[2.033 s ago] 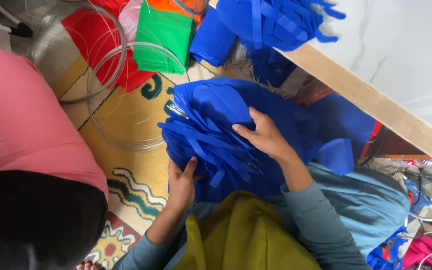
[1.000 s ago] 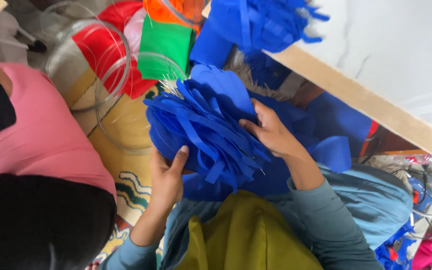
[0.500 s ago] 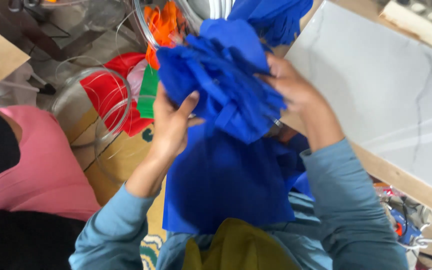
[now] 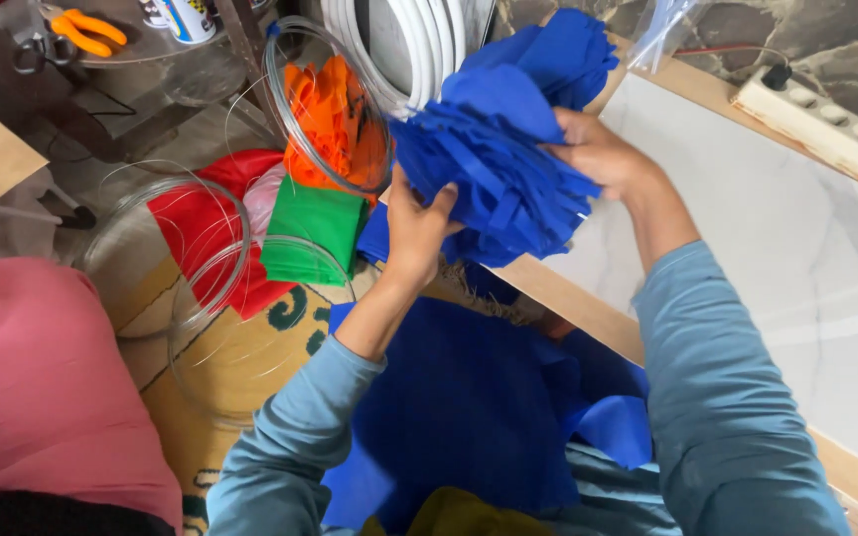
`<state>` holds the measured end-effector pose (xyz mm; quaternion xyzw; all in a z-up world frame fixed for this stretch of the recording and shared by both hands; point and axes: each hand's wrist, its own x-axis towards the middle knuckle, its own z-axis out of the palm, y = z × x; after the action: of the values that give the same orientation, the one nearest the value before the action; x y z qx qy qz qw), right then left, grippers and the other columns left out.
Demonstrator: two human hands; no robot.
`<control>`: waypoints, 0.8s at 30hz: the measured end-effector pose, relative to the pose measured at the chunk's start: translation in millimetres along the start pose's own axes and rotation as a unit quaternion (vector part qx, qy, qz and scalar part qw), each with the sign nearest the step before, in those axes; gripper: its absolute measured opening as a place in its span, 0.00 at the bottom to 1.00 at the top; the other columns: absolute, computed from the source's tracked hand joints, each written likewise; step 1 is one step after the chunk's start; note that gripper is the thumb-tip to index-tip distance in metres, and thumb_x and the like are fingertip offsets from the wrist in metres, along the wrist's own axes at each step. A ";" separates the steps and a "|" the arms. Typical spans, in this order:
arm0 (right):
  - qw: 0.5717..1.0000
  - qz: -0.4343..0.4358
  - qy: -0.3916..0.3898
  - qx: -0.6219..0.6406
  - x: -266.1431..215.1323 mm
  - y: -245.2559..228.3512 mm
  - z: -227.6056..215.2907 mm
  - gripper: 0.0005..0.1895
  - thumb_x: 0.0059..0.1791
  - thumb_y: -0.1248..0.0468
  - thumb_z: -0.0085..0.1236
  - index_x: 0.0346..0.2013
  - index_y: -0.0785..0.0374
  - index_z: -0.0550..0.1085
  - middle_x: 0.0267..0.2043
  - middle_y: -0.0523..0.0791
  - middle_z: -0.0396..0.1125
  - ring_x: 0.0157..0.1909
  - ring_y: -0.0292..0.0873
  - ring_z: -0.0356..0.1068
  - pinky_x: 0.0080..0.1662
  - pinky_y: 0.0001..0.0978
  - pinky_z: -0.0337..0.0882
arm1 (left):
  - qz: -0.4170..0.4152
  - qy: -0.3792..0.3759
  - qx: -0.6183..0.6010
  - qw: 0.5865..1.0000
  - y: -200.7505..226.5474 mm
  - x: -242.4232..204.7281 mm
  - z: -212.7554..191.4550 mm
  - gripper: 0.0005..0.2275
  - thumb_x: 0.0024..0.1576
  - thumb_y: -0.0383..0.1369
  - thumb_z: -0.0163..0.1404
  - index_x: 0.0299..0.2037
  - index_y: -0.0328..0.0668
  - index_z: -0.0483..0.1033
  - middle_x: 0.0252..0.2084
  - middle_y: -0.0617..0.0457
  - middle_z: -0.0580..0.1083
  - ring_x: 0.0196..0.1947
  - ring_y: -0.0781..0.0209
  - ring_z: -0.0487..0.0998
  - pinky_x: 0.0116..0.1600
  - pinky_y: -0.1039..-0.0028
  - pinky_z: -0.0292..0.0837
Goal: Ironing and folding blue fabric pieces at a workshop station.
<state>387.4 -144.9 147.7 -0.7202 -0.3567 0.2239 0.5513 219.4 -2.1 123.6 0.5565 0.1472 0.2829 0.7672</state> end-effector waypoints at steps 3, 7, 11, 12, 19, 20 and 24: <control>1.000 0.021 0.003 -0.014 8.8 15.0 3.6 0.11 0.46 0.70 0.48 0.43 0.60 0.68 0.38 0.45 0.67 0.38 0.40 0.67 0.41 0.35 0.71 | -0.005 0.013 0.028 1.000 -26.6 10.2 -11.1 0.22 0.50 0.27 0.47 0.54 0.43 0.54 0.42 0.34 0.67 0.41 0.42 0.72 0.33 0.52 0.76; 0.997 0.014 0.002 -0.073 8.0 17.0 6.8 0.10 0.46 0.72 0.47 0.42 0.64 0.67 0.38 0.48 0.67 0.38 0.40 0.65 0.39 0.37 0.70 | -0.011 -0.008 0.064 0.998 -18.4 1.2 -23.2 0.22 0.50 0.26 0.46 0.55 0.38 0.53 0.42 0.31 0.67 0.42 0.35 0.71 0.35 0.52 0.75; 0.982 0.040 0.046 -0.177 3.3 7.6 2.2 0.17 0.44 0.71 0.50 0.47 0.67 0.65 0.37 0.55 0.65 0.33 0.47 0.66 0.25 0.35 0.69 | -0.028 -0.016 0.070 0.997 -13.5 -5.3 -26.0 0.23 0.49 0.24 0.46 0.55 0.35 0.53 0.41 0.28 0.66 0.40 0.32 0.72 0.34 0.52 0.77; 0.976 0.035 0.063 -0.203 2.2 6.3 -0.1 0.20 0.42 0.69 0.53 0.49 0.68 0.64 0.36 0.55 0.64 0.31 0.47 0.66 0.21 0.31 0.67 | -0.032 -0.018 0.068 0.997 -13.4 -6.5 -27.4 0.23 0.49 0.24 0.46 0.55 0.33 0.52 0.41 0.27 0.66 0.41 0.32 0.71 0.34 0.52 0.77; 0.853 -0.195 0.162 -0.456 -15.4 -32.6 51.0 0.19 0.47 0.63 0.51 0.52 0.62 0.65 0.44 0.50 0.60 0.46 0.54 0.62 0.48 0.43 0.63 | -0.030 -0.015 0.036 0.999 -17.0 -7.3 -27.5 0.23 0.49 0.22 0.46 0.55 0.30 0.52 0.41 0.25 0.65 0.40 0.32 0.71 0.35 0.53 0.76; 0.843 -0.206 0.149 -0.474 -20.2 -41.4 67.0 0.21 0.46 0.59 0.50 0.53 0.61 0.64 0.47 0.52 0.59 0.48 0.56 0.60 0.48 0.47 0.62 | -0.033 -0.014 0.041 0.998 -18.4 -6.6 -28.0 0.23 0.49 0.22 0.46 0.54 0.30 0.52 0.40 0.26 0.65 0.40 0.32 0.71 0.35 0.52 0.76; 0.806 -0.155 0.095 -0.564 -24.5 -47.2 108.7 0.29 0.45 0.47 0.46 0.56 0.58 0.63 0.57 0.56 0.53 0.59 0.62 0.50 0.53 0.62 0.52 | -0.041 0.000 0.030 0.999 -18.4 -6.7 -26.3 0.22 0.49 0.22 0.46 0.54 0.30 0.52 0.40 0.27 0.65 0.40 0.36 0.72 0.36 0.53 0.76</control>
<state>281.1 -88.1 159.3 -0.8570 -0.4732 -0.1744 0.1063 204.8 10.1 96.9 0.5729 0.1786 0.2471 0.7608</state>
